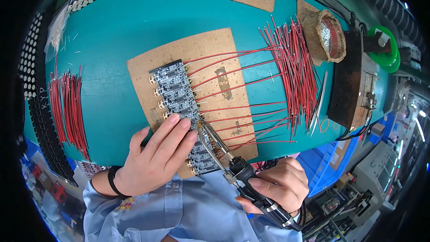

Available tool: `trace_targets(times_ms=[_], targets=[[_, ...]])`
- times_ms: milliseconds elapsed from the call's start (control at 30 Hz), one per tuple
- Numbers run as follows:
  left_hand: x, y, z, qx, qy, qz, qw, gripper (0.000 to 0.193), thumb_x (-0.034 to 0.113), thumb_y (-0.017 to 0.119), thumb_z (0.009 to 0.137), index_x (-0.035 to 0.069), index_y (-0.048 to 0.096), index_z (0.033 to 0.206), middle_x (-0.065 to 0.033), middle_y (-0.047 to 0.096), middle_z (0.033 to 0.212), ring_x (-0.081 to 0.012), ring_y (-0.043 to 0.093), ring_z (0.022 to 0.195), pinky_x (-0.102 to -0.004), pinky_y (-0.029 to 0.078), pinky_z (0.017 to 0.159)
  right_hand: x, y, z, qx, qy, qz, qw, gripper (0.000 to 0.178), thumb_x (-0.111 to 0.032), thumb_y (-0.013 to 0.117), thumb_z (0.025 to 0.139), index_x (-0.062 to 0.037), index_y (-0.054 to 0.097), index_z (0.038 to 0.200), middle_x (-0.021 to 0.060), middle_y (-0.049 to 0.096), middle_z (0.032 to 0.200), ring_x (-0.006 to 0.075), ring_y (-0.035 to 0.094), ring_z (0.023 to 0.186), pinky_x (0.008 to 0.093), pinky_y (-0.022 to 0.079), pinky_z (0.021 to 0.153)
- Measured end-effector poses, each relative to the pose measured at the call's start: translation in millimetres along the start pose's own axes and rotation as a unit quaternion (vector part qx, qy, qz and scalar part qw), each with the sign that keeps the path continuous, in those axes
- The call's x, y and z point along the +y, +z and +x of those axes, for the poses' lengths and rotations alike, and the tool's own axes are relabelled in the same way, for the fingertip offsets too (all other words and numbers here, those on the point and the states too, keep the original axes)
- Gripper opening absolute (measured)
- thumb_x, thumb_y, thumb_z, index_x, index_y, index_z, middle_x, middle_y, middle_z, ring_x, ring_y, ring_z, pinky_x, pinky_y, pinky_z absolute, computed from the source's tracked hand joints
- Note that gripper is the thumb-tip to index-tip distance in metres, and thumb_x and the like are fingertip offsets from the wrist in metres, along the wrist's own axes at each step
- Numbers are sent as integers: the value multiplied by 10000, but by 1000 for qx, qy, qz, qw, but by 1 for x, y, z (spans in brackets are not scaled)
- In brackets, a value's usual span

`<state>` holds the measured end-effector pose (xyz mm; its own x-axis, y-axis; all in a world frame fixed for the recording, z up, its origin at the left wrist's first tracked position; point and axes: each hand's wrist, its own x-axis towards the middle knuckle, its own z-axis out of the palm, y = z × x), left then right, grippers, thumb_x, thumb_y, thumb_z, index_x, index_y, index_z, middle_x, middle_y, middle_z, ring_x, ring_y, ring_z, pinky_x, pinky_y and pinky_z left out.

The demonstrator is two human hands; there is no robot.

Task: The person solders red wires to a circuit board using a soldering iron, then trims the wire ends with pliers. They flip the board over, place it into a black tray, and then clean the soldering iron tip with pliers.

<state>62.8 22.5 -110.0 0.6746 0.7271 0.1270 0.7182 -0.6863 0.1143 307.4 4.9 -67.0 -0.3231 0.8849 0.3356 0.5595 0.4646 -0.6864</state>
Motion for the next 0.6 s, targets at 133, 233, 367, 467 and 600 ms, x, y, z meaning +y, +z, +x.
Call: trace_targets(times_ms=[133, 233, 367, 467, 600], targets=[[0, 1, -1, 1, -3, 0, 1000, 315, 202, 536, 836, 141, 573, 1143, -28, 509, 1262, -160, 482, 1178, -416, 167, 1032, -2, 1, -4, 37, 20, -5, 999, 499, -419, 788, 605, -45, 551, 834, 58, 521, 611, 180, 467, 498, 307, 296, 494], [1, 1, 0, 3, -5, -4, 1000, 312, 197, 537, 835, 142, 573, 1140, -26, 513, 1258, -160, 483, 1176, -413, 173, 1028, -5, 0, -9, 60, 39, -9, 997, 508, -432, 786, 607, -46, 546, 835, 53, 519, 610, 179, 473, 502, 308, 297, 500], [0, 1, 0, -3, -6, -5, 1000, 303, 195, 538, 834, 143, 580, 1129, -26, 516, 1254, -161, 488, 1172, -410, 179, 1023, -4, -5, -11, 42, 33, 2, 999, 510, -441, 784, 609, -48, 546, 830, 47, 520, 611, 177, 482, 505, 312, 299, 500], [1, 1, 0, 2, -5, -1, 1000, 297, 194, 540, 832, 145, 586, 1121, -27, 517, 1253, -163, 490, 1169, -407, 183, 1020, -4, -7, -13, 23, 26, 10, 999, 507, -443, 783, 610, -48, 549, 825, 44, 521, 612, 175, 486, 505, 315, 301, 497], [0, -1, 1, -6, 1, 3, 1000, 296, 197, 541, 831, 148, 590, 1119, -28, 517, 1254, -163, 491, 1169, -407, 185, 1019, -3, -6, -14, 12, 24, 13, 1000, 498, -442, 781, 613, -49, 553, 818, 41, 524, 609, 173, 490, 503, 316, 304, 492]])
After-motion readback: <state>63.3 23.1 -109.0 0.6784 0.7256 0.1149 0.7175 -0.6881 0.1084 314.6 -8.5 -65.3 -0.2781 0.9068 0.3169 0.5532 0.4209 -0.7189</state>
